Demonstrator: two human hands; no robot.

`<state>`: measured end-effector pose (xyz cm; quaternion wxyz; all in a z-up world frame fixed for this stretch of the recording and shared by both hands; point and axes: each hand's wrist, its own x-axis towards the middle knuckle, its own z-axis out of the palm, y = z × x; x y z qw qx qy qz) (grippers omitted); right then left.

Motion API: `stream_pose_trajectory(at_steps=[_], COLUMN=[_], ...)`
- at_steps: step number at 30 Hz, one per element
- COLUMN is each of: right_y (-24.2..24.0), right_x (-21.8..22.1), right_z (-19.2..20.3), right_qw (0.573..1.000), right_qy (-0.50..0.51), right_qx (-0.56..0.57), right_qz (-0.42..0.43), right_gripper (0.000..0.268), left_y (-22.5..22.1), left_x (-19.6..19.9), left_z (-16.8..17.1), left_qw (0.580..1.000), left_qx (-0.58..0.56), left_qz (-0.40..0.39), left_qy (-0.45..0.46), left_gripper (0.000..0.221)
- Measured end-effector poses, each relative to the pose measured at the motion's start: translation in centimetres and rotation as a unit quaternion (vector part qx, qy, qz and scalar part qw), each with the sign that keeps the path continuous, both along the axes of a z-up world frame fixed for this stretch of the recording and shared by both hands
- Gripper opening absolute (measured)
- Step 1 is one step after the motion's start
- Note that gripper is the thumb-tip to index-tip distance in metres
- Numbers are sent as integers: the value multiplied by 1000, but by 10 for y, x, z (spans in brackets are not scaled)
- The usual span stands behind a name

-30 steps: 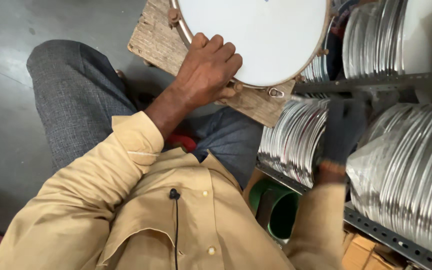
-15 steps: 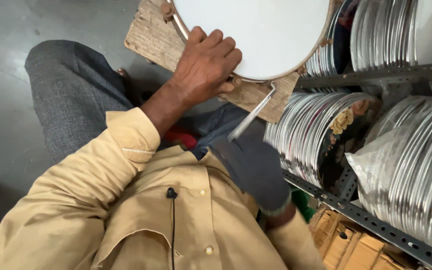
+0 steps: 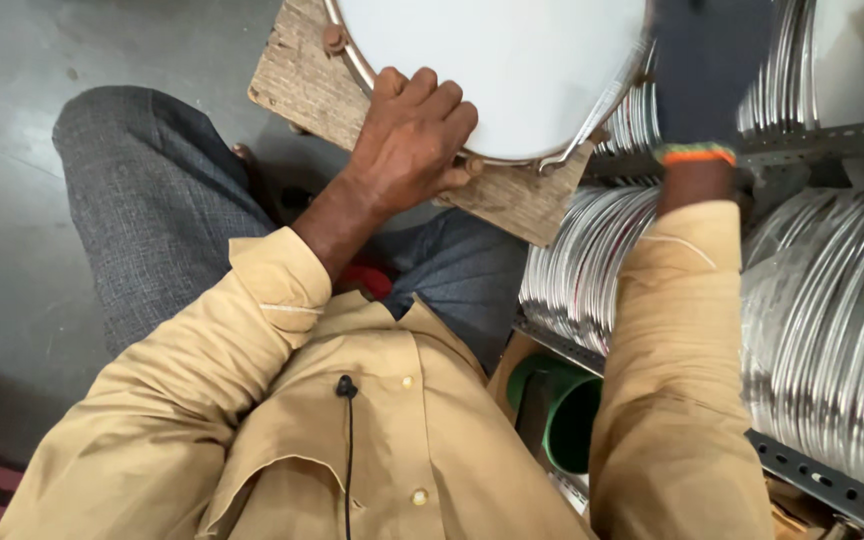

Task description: The person tightens screws on the rim of a percussion instrument using a small wrench, handling each screw one at a time while holding the instrument on a wooden block.

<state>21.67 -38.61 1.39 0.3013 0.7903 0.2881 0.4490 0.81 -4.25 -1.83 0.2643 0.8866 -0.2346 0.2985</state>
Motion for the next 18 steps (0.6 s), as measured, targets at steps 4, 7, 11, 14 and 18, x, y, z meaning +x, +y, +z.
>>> stream_pose_trajectory(at_steps=[4, 7, 11, 14, 18], right_y=[-43, -32, -4, 8, 31], right_x=[-99, -192, -257, -245, -231], right_z=[40, 51, 61, 60, 66], right_qw=[799, 812, 729, 853, 832], right_qy=[356, 388, 454, 441, 488], right_qx=[424, 394, 432, 265, 264], right_qz=[-235, -186, -274, -85, -3], right_gripper=[30, 25, 25, 23, 15], left_y=[-1, 4, 19, 27, 34], left_x=[3, 4, 4, 6, 10], left_z=[1, 2, 0, 1, 3], left_qw=[1000, 1000, 998, 996, 997], left_qx=[-6, 3, 24, 66, 51], left_qz=[17, 7, -50, -42, -52], left_qy=[-20, -18, -26, -39, -3], left_gripper=[47, 44, 48, 45, 52])
